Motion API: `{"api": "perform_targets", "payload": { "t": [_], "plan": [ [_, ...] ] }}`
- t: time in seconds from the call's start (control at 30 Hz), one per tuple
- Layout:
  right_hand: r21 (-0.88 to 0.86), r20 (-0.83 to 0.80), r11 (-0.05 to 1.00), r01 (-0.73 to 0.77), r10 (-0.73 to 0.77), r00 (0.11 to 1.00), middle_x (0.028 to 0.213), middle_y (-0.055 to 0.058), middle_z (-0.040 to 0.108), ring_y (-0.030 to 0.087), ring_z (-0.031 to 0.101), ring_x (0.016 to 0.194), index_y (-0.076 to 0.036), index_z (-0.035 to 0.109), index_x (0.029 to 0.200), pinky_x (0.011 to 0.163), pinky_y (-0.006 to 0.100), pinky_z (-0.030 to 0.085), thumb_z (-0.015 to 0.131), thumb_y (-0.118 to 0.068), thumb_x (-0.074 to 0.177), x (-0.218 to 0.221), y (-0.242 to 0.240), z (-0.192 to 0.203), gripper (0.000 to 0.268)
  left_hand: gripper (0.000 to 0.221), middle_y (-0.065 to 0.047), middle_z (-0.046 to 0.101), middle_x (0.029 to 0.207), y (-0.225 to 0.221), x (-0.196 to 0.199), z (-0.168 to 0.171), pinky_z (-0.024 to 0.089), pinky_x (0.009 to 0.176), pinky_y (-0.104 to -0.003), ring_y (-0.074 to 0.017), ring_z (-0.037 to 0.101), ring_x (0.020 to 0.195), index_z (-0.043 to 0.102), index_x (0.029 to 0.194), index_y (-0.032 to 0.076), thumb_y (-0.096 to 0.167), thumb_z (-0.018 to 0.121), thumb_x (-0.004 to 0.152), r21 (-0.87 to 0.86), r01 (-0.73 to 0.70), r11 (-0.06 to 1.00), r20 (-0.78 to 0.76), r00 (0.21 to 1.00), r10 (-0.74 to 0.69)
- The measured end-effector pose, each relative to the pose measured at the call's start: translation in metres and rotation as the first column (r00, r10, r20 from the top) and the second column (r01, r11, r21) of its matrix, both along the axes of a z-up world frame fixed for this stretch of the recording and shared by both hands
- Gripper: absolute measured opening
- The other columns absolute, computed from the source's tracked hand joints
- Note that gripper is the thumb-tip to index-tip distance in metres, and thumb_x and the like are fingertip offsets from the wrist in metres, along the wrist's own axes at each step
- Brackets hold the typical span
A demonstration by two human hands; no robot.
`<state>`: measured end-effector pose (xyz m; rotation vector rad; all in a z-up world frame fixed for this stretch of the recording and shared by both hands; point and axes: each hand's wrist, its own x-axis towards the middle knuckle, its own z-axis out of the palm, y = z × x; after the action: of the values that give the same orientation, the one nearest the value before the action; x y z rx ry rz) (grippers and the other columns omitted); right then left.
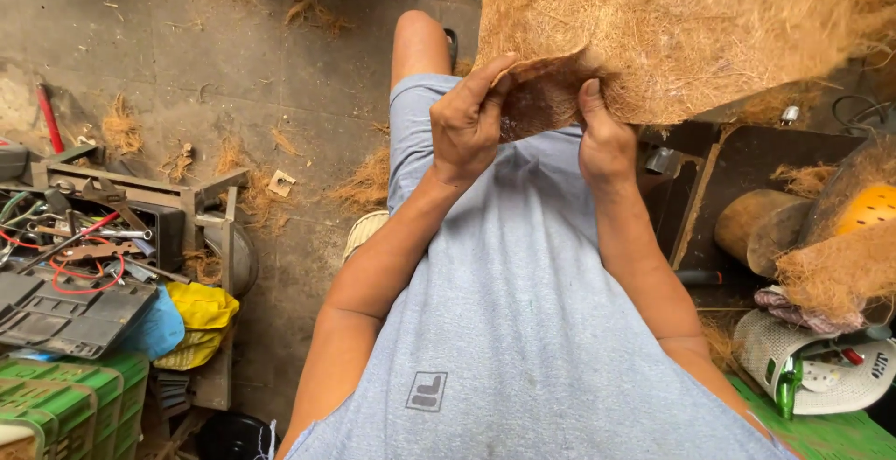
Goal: The person is manually shaping and trimming a piece of coarse fiber matting, likely for use as a shoe component or padding.
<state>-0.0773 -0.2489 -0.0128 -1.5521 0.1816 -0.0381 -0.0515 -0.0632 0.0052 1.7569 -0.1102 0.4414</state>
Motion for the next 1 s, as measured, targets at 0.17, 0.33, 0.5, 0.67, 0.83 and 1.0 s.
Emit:
{"api": "perform_targets", "payload": {
  "t": [0.17,0.33,0.5,0.67,0.83,1.0],
  "plan": [
    [0.024,-0.083,0.987,0.159,-0.157,0.984,0.142,0.021,0.056,0.027,0.048,0.136,0.011,0.058,0.136,0.121,0.052,0.036,0.065,-0.019,0.109,-0.018,-0.011,-0.057,0.042,0.02,-0.009,0.079,0.105,0.006,-0.002,0.001,0.061,0.087,-0.04,-0.0288,0.075,0.104,0.075,0.12,0.015,0.015,0.063,0.105,-0.057,-0.03,0.998,-0.08,0.996,0.025],
    [0.118,-0.031,0.972,0.203,-0.201,0.979,0.134,0.027,0.061,0.033,0.058,0.128,0.013,0.063,0.129,0.115,0.056,0.043,0.066,-0.015,0.108,0.002,-0.003,-0.063,0.035,0.018,-0.009,0.079,0.104,0.008,-0.004,-0.011,0.061,0.089,-0.039,-0.0273,0.075,0.104,0.076,0.116,0.015,0.015,0.064,0.104,-0.086,-0.091,0.992,-0.138,0.987,0.079],
    [0.306,0.009,0.932,0.193,-0.206,0.979,0.133,0.021,0.062,0.032,0.059,0.128,0.008,0.059,0.136,0.112,0.053,0.048,0.064,-0.009,0.107,0.005,-0.008,-0.086,0.034,0.019,-0.013,0.079,0.106,0.012,0.001,-0.01,0.059,0.091,-0.042,-0.0218,0.072,0.106,0.075,0.118,0.011,0.013,0.061,0.106,-0.212,-0.156,0.965,-0.203,0.973,0.113],
    [0.368,0.015,0.923,0.11,-0.124,0.992,0.131,0.019,0.064,0.032,0.061,0.126,0.002,0.058,0.138,0.11,0.056,0.051,0.063,-0.009,0.106,0.019,-0.002,-0.055,0.034,0.017,-0.014,0.078,0.101,0.018,0.002,-0.009,0.06,0.083,-0.045,-0.0328,0.074,0.099,0.075,0.115,0.01,0.01,0.065,0.101,-0.009,-0.143,0.99,-0.051,0.989,0.142],
    [0.59,-0.08,0.803,0.086,-0.047,0.996,0.132,0.012,0.067,0.035,0.067,0.126,-0.014,0.062,0.138,0.11,0.056,0.058,0.062,-0.023,0.101,0.028,-0.07,-0.102,0.038,0.017,-0.007,0.077,0.099,0.036,0.006,-0.021,0.062,0.08,-0.039,-0.0283,0.076,0.087,0.077,0.112,0.013,0.011,0.065,0.1,0.401,-0.15,0.904,0.339,0.941,0.006],
    [0.383,-0.103,0.903,0.193,-0.166,0.981,0.112,0.022,0.073,0.037,0.074,0.105,0.001,0.065,0.13,0.097,0.061,0.061,0.07,-0.002,0.095,0.03,-0.141,-0.231,0.036,0.015,-0.004,0.077,0.105,0.052,-0.002,-0.021,0.063,0.083,-0.036,-0.024,0.076,0.092,0.079,0.106,0.014,0.02,0.066,0.101,0.503,-0.132,0.854,0.463,0.876,-0.137]
  ]
}}
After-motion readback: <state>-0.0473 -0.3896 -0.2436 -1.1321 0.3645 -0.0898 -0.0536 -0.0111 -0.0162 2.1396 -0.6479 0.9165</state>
